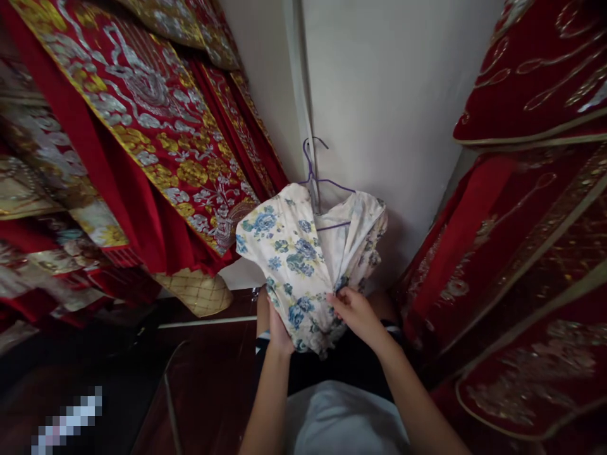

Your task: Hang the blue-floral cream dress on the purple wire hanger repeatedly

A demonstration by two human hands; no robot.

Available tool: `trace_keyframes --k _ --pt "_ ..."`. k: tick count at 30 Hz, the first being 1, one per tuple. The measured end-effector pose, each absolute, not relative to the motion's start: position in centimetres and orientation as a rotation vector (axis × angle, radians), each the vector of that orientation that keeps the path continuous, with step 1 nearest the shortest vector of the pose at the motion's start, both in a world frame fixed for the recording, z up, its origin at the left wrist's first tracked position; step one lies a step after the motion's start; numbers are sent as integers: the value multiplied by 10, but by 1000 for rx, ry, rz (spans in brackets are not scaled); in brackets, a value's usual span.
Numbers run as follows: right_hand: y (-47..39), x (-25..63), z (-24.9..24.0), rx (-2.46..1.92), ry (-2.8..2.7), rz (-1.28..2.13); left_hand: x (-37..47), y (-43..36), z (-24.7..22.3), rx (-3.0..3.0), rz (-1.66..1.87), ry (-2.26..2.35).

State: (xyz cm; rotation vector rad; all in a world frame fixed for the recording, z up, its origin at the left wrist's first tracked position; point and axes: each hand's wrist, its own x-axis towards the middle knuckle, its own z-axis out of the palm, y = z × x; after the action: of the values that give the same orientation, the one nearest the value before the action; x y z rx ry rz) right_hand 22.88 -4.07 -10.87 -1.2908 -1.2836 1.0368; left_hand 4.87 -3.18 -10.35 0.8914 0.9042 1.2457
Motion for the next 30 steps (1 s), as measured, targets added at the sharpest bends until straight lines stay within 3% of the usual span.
trace_keyframes --k 7,12,18,23,30 --pt "-47 216 -96 -1173 -1507 1002 49 -47 -111 925 1345 1055" --pt "-51 222 -85 -1109 -1354 1121 51 -43 -123 995 1432 1183" --pt "-52 221 -82 -1115 -1260 1184 67 -50 -129 1453 2139 1447" --pt "-57 217 -74 -1082 -1353 1275 89 -48 -118 1870 1586 1161" --pt "-13 231 -16 -996 -1081 1281 91 -49 -126 1786 1357 1150"
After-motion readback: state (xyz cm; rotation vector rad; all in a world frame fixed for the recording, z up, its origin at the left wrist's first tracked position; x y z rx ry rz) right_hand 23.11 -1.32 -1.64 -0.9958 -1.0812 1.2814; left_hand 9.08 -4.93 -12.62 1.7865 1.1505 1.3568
